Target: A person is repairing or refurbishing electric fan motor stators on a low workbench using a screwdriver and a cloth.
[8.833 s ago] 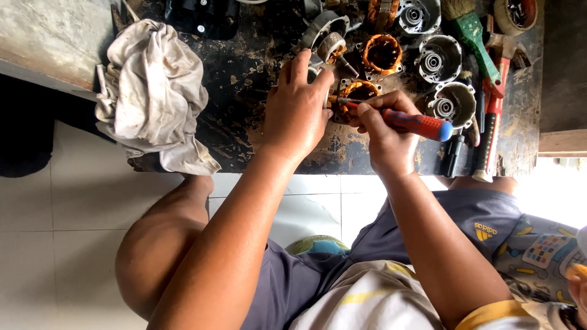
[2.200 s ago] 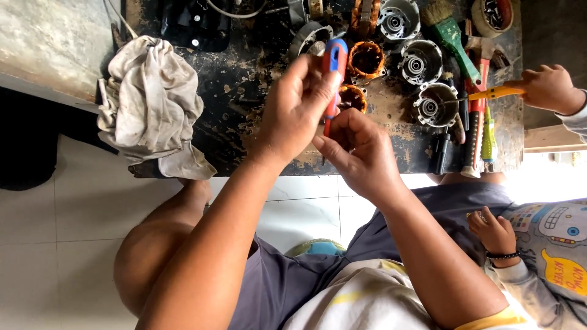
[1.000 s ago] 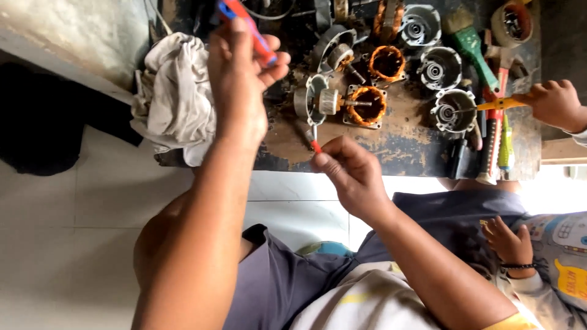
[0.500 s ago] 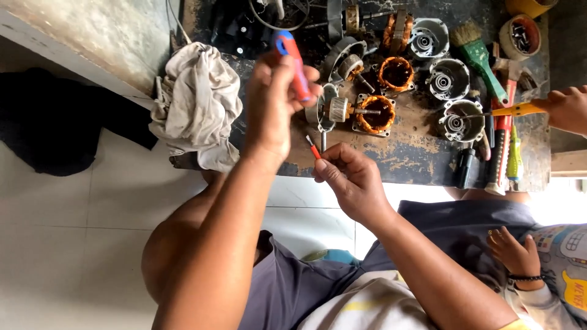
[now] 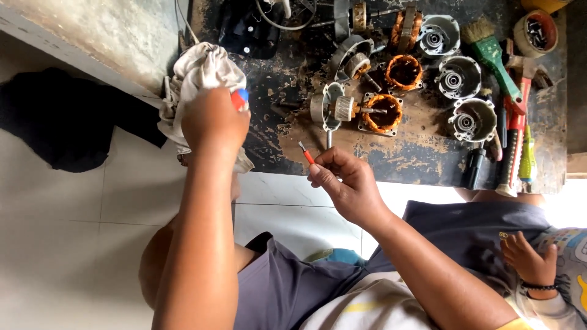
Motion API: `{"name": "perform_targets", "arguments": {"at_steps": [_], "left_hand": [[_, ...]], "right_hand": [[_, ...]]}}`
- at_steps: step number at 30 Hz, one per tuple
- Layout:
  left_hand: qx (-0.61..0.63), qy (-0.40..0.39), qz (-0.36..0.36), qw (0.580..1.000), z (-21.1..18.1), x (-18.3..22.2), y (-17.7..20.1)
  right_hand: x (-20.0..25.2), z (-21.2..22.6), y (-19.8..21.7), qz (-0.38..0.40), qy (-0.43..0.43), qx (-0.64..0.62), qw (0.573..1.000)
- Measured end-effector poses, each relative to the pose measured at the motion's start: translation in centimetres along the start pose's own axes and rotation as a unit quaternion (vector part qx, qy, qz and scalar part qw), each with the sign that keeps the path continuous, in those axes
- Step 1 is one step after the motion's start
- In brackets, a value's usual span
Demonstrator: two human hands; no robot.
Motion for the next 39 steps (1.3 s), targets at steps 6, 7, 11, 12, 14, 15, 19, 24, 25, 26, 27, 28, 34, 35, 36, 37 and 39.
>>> {"name": "perform_targets", "arguments": {"at_steps": [6,7,11,12,14,15,19,24,25,26,27,28,34,35,36,37,39], "left_hand": [[-0.096,0.029,0.094,0.991,2.4,-0.4,-4.5],[-0.09,0.032,0.095,0.991,1.9,0.2,-3.4],[-0.073,0.035,-0.012,0.997,-1.4,2.7,2.9],[-0.073,0.032,-0.011,0.997,-1.2,2.5,2.8],[-0.067,0.065,-0.051,0.994,0.0,2.4,3.1],[-0.068,0.066,-0.051,0.994,0.4,2.2,2.8],[-0.046,0.097,-0.092,0.99,2.2,1.7,3.0],[-0.038,0.082,-0.108,0.99,2.9,1.0,3.1],[0.004,0.05,-0.093,0.994,1.5,1.5,3.7],[0.047,0.017,-0.077,0.996,0.0,2.0,4.3],[0.047,0.014,-0.076,0.996,-1.5,2.4,4.5],[0.145,-0.042,-0.077,0.985,-3.7,2.9,4.8],[0.441,-0.16,-0.012,0.883,-9.3,4.6,4.9],[0.499,-0.143,0.042,0.854,-10.1,4.9,4.2],[0.5,-0.144,0.04,0.853,-10.3,4.9,4.2],[0.539,-0.116,0.079,0.831,-10.5,5.0,3.5],[0.577,-0.087,0.116,0.804,-10.9,5.0,2.6]], "right_hand": [[0.3,-0.2,0.8,-0.006,-0.004,-0.005,1.0],[0.3,-0.2,0.9,-0.007,-0.003,-0.006,1.0],[0.3,-0.5,1.4,-0.011,-0.006,-0.014,1.0],[0.3,-0.5,1.6,-0.014,-0.006,-0.014,1.0],[0.4,-0.4,1.8,-0.011,-0.011,-0.012,1.0],[0.4,-0.5,1.9,-0.01,-0.01,-0.012,1.0],[0.4,-0.7,2.0,-0.015,-0.011,-0.013,1.0],[0.3,-1.0,2.3,-0.025,-0.01,-0.019,0.999],[0.2,-1.0,2.4,-0.026,-0.011,-0.02,0.999],[0.1,-1.1,2.4,-0.027,-0.012,-0.021,0.999],[-0.2,-1.1,2.5,-0.03,-0.013,-0.021,0.999],[-0.6,-1.0,2.4,-0.032,-0.006,-0.034,0.999],[-3.5,0.1,1.7,-0.058,0.018,-0.078,0.995],[-4.1,0.3,1.7,-0.063,0.022,-0.073,0.995],[-4.6,0.2,1.6,-0.063,0.024,-0.072,0.995],[-5.0,0.1,1.7,-0.073,0.022,-0.067,0.995],[-5.6,0.0,1.9,-0.082,0.021,-0.061,0.995]]}}
Point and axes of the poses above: each hand's wrist, its own x-axis away from the middle knuckle, its own y-axis out of the back of the hand, z = x × y, the point moved 8 cm from there along -x, towards the middle knuckle, and after that the axes turned 3 degrees about -y, right-handed, at the moved point
